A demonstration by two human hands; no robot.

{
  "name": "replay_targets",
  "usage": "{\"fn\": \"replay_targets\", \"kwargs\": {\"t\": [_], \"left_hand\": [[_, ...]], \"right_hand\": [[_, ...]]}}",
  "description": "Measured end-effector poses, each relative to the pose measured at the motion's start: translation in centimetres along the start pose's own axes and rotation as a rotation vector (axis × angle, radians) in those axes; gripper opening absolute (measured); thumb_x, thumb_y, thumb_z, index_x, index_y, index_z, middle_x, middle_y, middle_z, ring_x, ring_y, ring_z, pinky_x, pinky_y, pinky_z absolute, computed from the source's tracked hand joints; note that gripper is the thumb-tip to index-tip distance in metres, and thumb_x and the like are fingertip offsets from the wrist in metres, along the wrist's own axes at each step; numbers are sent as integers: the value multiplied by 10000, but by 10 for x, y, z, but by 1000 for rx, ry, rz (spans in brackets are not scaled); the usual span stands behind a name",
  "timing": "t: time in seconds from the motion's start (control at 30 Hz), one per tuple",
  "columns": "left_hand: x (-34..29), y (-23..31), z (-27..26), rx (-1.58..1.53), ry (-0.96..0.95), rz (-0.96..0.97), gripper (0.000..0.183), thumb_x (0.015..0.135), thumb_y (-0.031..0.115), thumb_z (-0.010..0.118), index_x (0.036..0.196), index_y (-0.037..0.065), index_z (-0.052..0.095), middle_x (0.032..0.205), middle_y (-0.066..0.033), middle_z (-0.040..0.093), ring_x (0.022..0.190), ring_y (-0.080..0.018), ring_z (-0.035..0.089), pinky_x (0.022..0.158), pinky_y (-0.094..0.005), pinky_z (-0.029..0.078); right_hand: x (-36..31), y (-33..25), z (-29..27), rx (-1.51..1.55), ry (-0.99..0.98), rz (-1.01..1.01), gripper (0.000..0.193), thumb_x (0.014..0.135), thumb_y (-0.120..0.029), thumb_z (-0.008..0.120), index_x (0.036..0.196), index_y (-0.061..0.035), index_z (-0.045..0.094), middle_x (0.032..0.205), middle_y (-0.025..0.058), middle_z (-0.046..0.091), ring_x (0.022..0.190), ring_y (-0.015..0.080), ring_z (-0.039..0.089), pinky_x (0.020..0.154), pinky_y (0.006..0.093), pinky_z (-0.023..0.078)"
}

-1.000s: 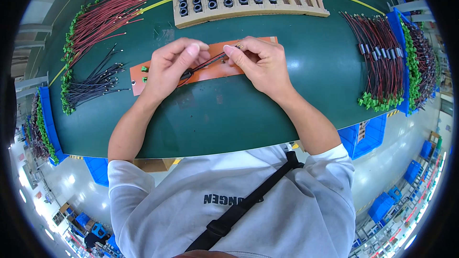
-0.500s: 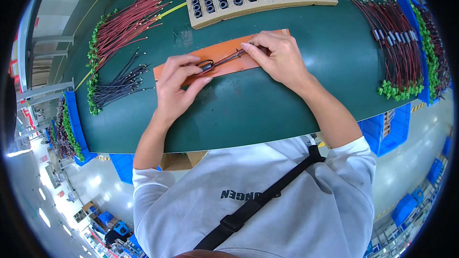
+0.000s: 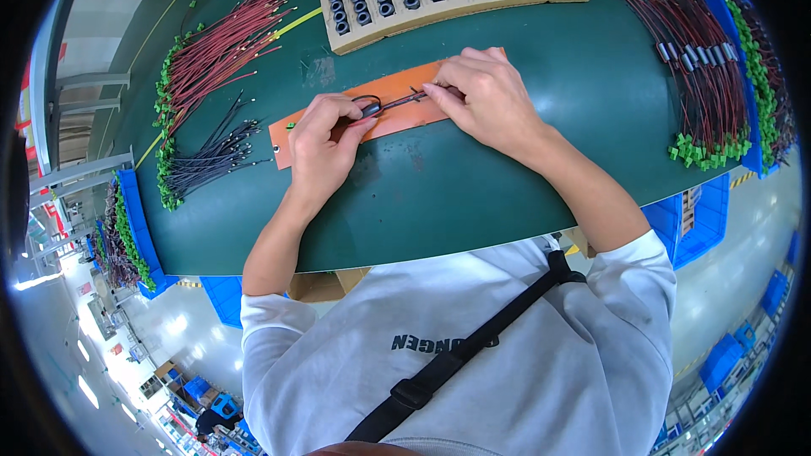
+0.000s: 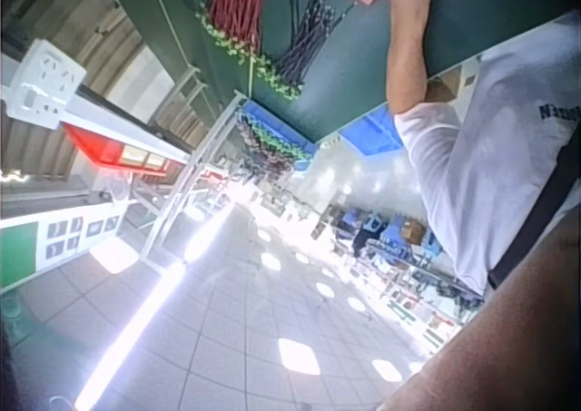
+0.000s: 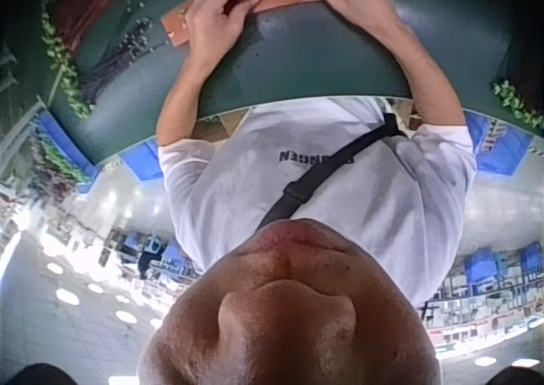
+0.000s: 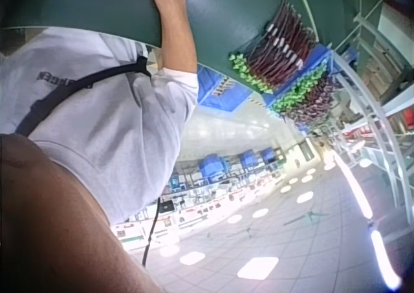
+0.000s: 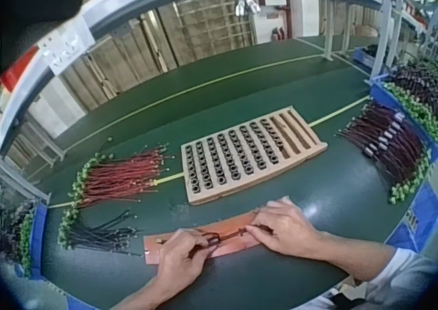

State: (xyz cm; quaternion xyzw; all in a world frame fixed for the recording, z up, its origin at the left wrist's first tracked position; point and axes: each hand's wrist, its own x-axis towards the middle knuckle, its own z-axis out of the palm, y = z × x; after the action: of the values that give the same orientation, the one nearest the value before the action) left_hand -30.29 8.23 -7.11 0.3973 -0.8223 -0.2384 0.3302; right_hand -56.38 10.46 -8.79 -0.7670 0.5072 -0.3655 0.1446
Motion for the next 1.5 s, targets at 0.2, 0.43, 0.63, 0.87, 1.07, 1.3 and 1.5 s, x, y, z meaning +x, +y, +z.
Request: {"fn": "replay_targets", "kwargs": {"t": [0.2, 0.43, 0.63, 0.87, 1.07, 1.3, 1.5], "left_hand": [[8, 10, 11, -155, 9, -235, 293, 828, -36, 788, 1073, 13, 635, 1041, -135, 747, 961, -211, 752, 828, -318, 613], [17, 13, 23, -125, -38, -127, 362, 835, -49, 776, 1155, 2, 614, 1065, -130, 749, 989, -215, 753, 870, -323, 609], [19, 11, 34, -187, -31, -101, 365, 827, -58, 779, 1142, 7, 606, 1059, -129, 745, 1002, -217, 751, 879, -325, 608], [20, 15, 31, -207, -56, -174, 341, 834, -34, 782, 1123, 15, 608, 1070, -133, 738, 983, -221, 754, 862, -322, 611], [40, 21, 19, -225, -235, -110, 409, 823, 33, 810, 1204, 37, 660, 1101, -90, 725, 1016, -182, 684, 936, -328, 555], [100, 20, 32, -336, -608, -193, 230, 959, 166, 709, 1114, -1, 738, 904, -54, 716, 759, -95, 579, 727, -275, 507], [122, 21, 45, -315, -852, -320, 146, 961, 100, 682, 949, -31, 747, 779, -47, 703, 710, -93, 600, 660, -268, 494]], "right_hand": [[-3, 6, -7, 23, -3, 30, 172, 895, -167, 732, 802, -49, 650, 757, 58, 664, 729, 237, 585, 711, 376, 402], [-4, 13, -20, -28, -1, 29, 182, 890, -151, 732, 787, -52, 620, 750, 52, 611, 735, 243, 549, 725, 373, 399], [-8, 21, -22, -36, -1, 35, 191, 895, -126, 719, 771, -51, 594, 738, 57, 589, 725, 247, 537, 745, 386, 399], [-15, 29, -29, 88, 81, 134, 238, 927, -130, 704, 748, -50, 570, 625, 31, 471, 639, 203, 474, 734, 353, 373], [-17, 40, -25, 158, 87, 191, 252, 939, -178, 710, 767, -49, 580, 623, 26, 443, 632, 198, 451, 719, 356, 372], [-10, 38, -29, 173, 83, 189, 255, 934, -181, 712, 750, -55, 589, 633, 34, 501, 644, 200, 482, 721, 360, 375], [-16, 38, -28, 227, 84, 171, 243, 919, -162, 714, 735, -64, 589, 665, 38, 553, 655, 215, 505, 721, 367, 372]]}}
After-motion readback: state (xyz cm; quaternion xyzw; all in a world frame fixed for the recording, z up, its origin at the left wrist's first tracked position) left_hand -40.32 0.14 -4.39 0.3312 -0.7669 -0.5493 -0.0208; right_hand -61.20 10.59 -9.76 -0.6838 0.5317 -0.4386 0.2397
